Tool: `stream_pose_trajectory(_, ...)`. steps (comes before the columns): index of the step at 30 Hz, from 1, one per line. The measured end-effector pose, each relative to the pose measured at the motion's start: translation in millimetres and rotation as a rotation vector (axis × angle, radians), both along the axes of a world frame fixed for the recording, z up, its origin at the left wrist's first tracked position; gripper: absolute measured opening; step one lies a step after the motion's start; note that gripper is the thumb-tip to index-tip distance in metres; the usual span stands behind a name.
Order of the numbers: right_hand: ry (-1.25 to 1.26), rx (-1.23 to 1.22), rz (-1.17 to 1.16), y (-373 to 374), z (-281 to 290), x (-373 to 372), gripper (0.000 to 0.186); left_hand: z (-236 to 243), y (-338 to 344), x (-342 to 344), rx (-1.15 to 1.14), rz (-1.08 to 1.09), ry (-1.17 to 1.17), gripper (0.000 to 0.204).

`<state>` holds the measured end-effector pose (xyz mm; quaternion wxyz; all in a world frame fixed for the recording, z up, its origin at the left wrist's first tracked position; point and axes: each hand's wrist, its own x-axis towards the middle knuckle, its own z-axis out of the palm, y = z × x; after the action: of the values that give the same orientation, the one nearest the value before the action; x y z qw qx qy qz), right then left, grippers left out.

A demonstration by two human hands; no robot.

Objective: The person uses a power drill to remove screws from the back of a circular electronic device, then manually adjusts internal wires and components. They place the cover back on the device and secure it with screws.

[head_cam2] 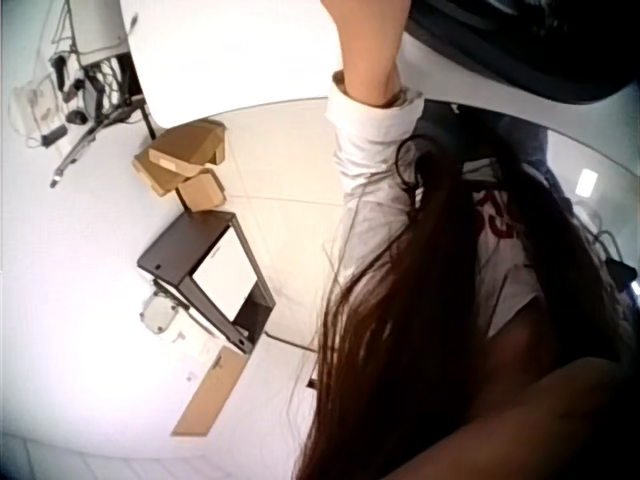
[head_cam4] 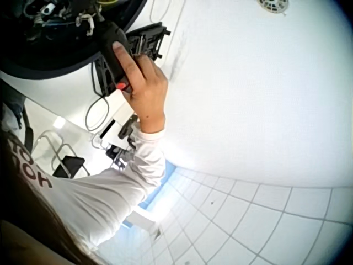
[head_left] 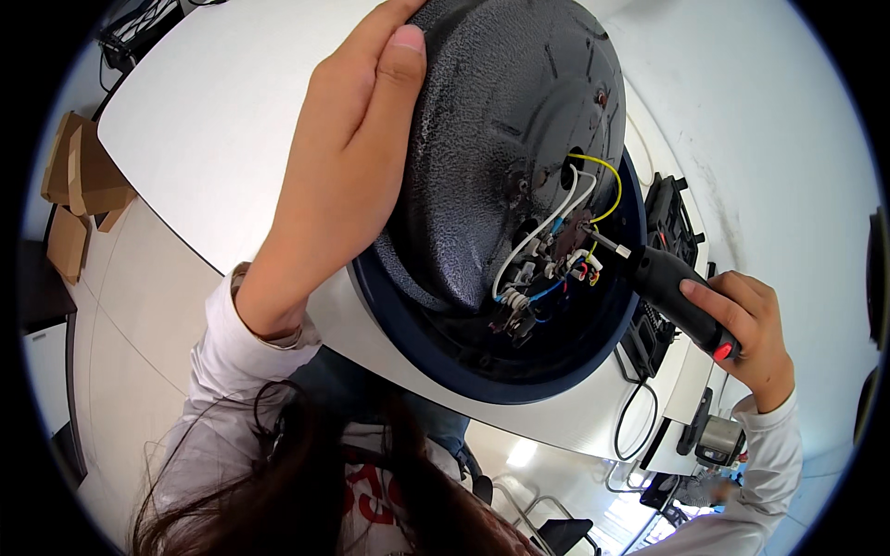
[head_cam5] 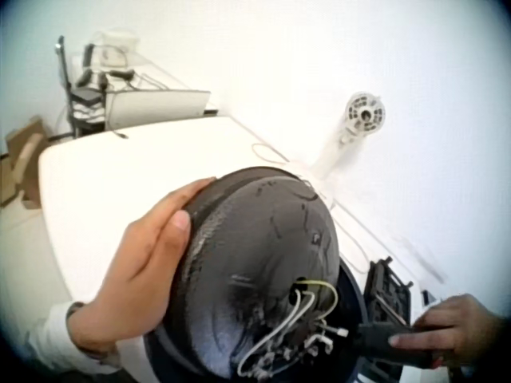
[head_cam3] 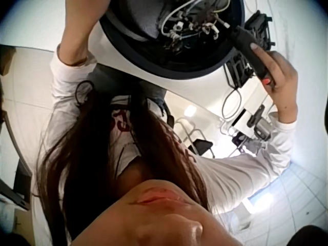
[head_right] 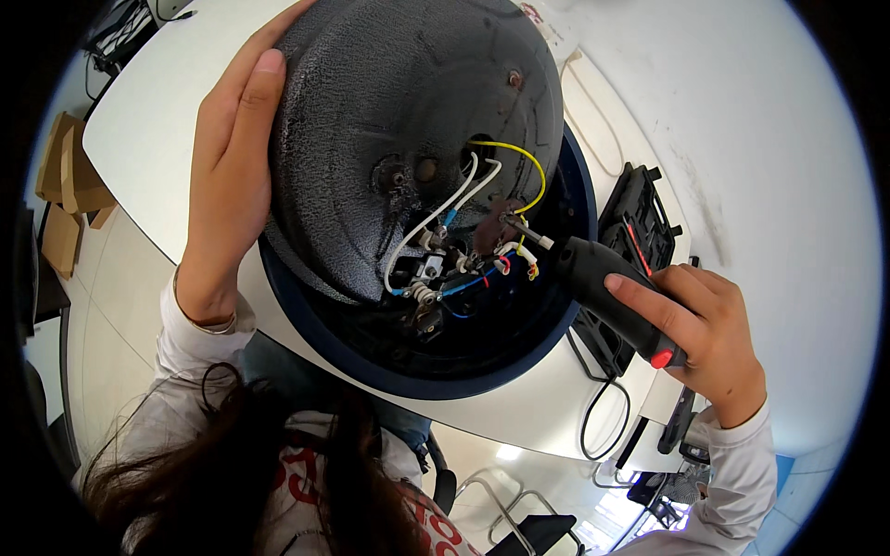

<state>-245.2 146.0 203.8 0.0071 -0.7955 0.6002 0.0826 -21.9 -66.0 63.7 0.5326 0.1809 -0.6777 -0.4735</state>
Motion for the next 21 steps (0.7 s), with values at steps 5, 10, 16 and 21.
stream_pose_trajectory(5,0.015,0.015,0.022,-0.6,1.3,-3.5,0.056,-9.7,-11.5,-2.8,0.038,-0.042,0.009,0.043)
stream_pose_trajectory(10,0.190,-0.009,0.186,-4.9,4.6,-2.6,0.056,-9.2,-8.4,-0.8,0.046,-0.049,0.015,0.045)
stream_pose_trajectory(16,0.176,-0.012,0.135,3.0,1.3,-3.7,0.055,-8.7,-8.7,-1.2,0.044,-0.061,0.036,0.046)
stream_pose_trajectory(21,0.122,-0.056,0.118,6.7,-6.4,-3.6,0.053,14.2,11.0,-2.2,0.017,0.053,-0.010,0.046)
